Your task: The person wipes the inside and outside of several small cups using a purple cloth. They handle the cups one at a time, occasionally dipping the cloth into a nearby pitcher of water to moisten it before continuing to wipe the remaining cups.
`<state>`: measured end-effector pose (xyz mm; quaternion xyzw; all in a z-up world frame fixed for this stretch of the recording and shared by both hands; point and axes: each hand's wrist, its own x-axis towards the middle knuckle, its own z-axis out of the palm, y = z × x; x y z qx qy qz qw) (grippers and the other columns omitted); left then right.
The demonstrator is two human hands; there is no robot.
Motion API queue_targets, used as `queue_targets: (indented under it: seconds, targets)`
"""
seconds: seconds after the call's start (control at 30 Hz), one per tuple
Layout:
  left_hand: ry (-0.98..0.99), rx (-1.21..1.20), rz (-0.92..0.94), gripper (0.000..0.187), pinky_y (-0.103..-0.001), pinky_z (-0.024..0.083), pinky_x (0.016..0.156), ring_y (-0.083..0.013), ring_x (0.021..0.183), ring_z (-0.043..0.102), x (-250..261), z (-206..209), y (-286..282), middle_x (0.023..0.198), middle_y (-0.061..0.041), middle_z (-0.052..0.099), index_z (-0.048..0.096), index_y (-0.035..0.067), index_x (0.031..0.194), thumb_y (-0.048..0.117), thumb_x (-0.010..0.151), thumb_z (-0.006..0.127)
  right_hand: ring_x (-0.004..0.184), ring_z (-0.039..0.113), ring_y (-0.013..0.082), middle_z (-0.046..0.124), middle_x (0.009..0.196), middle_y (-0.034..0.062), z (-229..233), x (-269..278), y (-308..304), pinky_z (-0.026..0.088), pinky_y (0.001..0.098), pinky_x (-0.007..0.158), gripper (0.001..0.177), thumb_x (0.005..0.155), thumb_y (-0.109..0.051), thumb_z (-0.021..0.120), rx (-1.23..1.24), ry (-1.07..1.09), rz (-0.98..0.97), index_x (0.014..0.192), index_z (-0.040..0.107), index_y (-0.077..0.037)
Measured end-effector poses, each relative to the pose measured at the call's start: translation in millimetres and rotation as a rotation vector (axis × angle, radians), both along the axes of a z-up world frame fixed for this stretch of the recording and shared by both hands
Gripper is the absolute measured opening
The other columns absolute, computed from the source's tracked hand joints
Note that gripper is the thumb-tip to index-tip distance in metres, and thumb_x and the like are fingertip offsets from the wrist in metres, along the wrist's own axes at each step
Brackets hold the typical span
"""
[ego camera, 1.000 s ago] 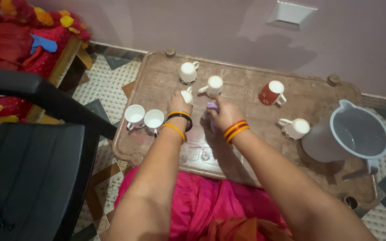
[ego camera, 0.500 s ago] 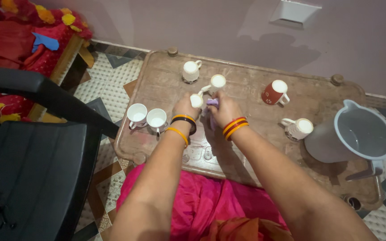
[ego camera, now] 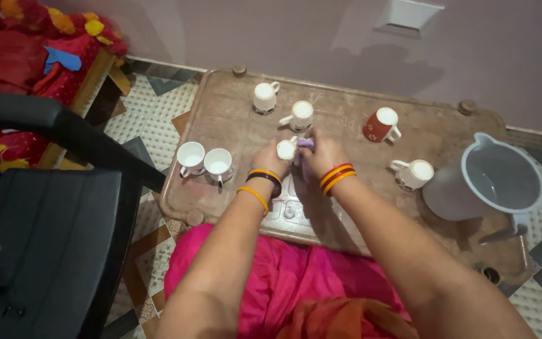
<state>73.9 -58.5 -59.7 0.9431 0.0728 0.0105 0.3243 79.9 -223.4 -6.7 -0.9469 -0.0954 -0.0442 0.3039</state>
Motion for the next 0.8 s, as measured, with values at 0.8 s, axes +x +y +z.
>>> queue_targets:
  seconds: [0.8]
  targets:
    - [0.122, -0.125, -0.168, 0.068, -0.048, 0.055, 0.090, -0.0388, 0.107, 0.068, -63.7, 36.9, -56.5, 0.113, -0.020, 0.071, 0.057, 0.017, 0.135, 0.029, 0.073, 0.084, 0.095, 0.070, 0.0404, 0.073, 0.103, 0.0200, -5.3, -33.9, -70.2, 0.055, 0.0485, 0.083, 0.033, 0.082, -0.029, 0.077, 0.022, -0.009, -0.060, 0.105, 0.066, -0.007]
